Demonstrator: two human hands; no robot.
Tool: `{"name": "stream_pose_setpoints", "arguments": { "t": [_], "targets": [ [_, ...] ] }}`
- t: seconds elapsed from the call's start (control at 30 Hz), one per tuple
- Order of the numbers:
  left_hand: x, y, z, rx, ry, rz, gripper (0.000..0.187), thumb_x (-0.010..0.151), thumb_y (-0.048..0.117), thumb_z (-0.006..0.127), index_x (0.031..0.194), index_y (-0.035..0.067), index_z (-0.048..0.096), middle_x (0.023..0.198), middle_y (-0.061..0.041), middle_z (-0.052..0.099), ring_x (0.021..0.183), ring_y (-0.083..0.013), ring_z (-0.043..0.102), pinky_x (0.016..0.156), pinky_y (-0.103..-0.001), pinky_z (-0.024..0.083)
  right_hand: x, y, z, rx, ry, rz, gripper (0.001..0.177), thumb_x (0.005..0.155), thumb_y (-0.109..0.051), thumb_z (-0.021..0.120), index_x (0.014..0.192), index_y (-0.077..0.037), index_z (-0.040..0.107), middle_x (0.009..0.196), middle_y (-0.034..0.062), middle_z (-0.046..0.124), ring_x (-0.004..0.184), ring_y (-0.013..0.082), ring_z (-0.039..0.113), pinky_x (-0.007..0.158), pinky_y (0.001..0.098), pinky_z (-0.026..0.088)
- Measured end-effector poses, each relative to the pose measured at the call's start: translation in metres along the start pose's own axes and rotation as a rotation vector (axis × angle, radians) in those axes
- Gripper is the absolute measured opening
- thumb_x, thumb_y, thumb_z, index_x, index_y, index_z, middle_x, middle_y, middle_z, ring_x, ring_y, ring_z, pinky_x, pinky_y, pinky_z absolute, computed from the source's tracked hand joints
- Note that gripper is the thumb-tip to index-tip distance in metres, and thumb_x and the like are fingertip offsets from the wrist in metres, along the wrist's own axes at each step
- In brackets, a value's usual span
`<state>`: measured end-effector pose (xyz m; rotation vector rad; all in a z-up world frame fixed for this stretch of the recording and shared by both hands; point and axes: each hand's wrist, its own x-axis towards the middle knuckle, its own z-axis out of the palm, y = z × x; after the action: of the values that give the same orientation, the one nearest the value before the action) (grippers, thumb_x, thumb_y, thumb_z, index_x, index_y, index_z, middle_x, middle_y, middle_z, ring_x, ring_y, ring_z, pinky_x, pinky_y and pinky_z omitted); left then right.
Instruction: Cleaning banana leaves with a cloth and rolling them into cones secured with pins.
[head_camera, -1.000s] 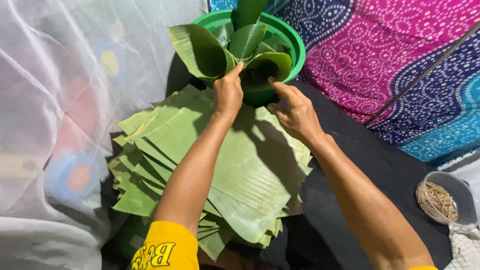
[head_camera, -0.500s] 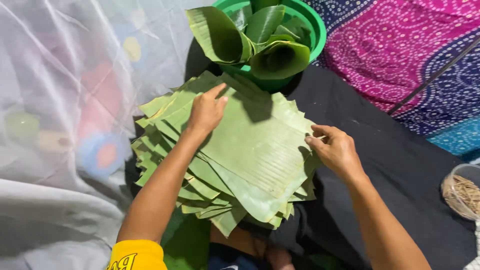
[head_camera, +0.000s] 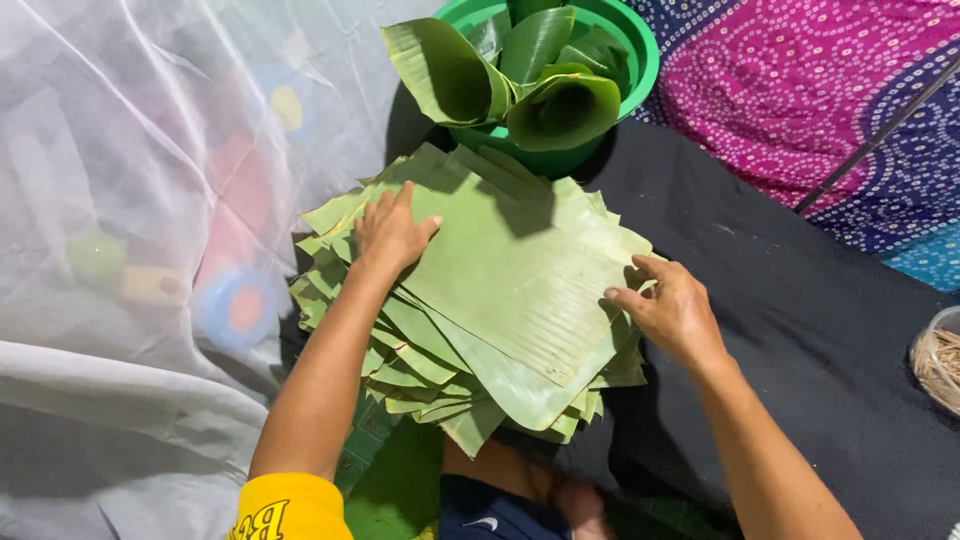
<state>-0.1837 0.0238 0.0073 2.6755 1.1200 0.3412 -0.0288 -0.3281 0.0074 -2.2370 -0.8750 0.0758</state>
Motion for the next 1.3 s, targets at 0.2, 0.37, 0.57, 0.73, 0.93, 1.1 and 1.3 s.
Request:
{"name": "stream_pose_setpoints", "arguments": {
  "t": [0.2,0.37,0.57,0.73,0.93,1.1,1.3],
  "targets": [
    [0.005,-0.019,0.010,-0.002,-0.061,-0.042,0.087,0.083,0.055,0.074,0.154,0.015,0.041,0.148,-0.011,0.054,0.131,-0.0373,0.050,0.109,-0.055,0.037,-0.005,0.001,0.004,-0.009,0.023,0.014,0.068,0.074,-0.038,0.085,0.127,0.001,0.069,0.108,0.0186,0.069,0.083,0.0279,0.072,0.079,0.0408,0.057],
    [0.001,-0.020,0.016,-0.020,0.027,-0.004,0.085,0.080,0.052,0.080,0.150,0.017,0.047,0.140,-0.015,0.059,0.130,-0.0371,0.051,0.107,-0.055,0.038,-0.002,0.021,0.016,-0.055,0.043,-0.018,0.068,0.073,-0.041,0.087,0.124,0.001,0.071,0.101,0.0200,0.071,0.092,0.0312,0.070,0.082,0.0430,0.056],
    [0.001,-0.025,0.020,-0.082,0.143,0.016,0.081,0.075,0.043,0.087,0.145,0.018,0.054,0.131,-0.020,0.060,0.125,-0.0397,0.052,0.102,-0.057,0.039,0.000,0.030,0.015,0.036,-0.069,0.062,0.066,0.074,-0.042,0.087,0.122,0.000,0.072,0.102,0.0202,0.074,0.092,0.0290,0.072,0.082,0.0411,0.056],
    [-0.002,-0.040,0.031,-0.240,0.325,0.063,0.055,0.081,0.029,0.083,0.132,0.013,0.067,0.125,-0.018,0.065,0.118,-0.0391,0.057,0.097,-0.055,0.043,-0.006,0.014,0.007,0.149,-0.084,0.146,0.062,0.076,-0.034,0.088,0.122,0.003,0.069,0.099,0.0153,0.074,0.086,0.0223,0.071,0.075,0.0361,0.057],
    [0.002,-0.040,0.030,-0.257,0.548,0.144,0.015,0.093,0.022,0.076,0.102,0.011,0.075,0.105,-0.011,0.073,0.105,-0.0358,0.063,0.089,-0.053,0.043,-0.001,0.018,0.004,0.242,0.014,0.132,0.037,0.080,-0.016,0.088,0.106,0.002,0.068,0.086,0.0053,0.065,0.076,0.0112,0.058,0.067,0.0271,0.050],
    [0.006,-0.041,0.021,-0.287,0.476,0.133,0.020,0.099,0.030,0.073,0.105,0.010,0.076,0.080,-0.014,0.072,0.079,-0.0369,0.067,0.081,-0.050,0.048,0.006,0.030,0.008,0.514,0.102,0.144,0.019,0.089,-0.008,0.078,0.104,0.000,0.070,0.085,-0.0013,0.064,0.073,0.0044,0.056,0.064,0.0201,0.047],
    [0.022,-0.065,0.031,-0.510,0.375,0.143,0.024,0.096,0.027,0.073,0.102,0.004,0.076,0.090,-0.016,0.075,0.082,-0.0271,0.074,0.074,-0.040,0.056,0.004,0.038,0.001,1.032,-0.008,0.278,0.031,0.094,-0.011,0.076,0.122,-0.002,0.065,0.092,-0.0009,0.068,0.076,0.0051,0.059,0.060,0.0205,0.046]
  ]
}}
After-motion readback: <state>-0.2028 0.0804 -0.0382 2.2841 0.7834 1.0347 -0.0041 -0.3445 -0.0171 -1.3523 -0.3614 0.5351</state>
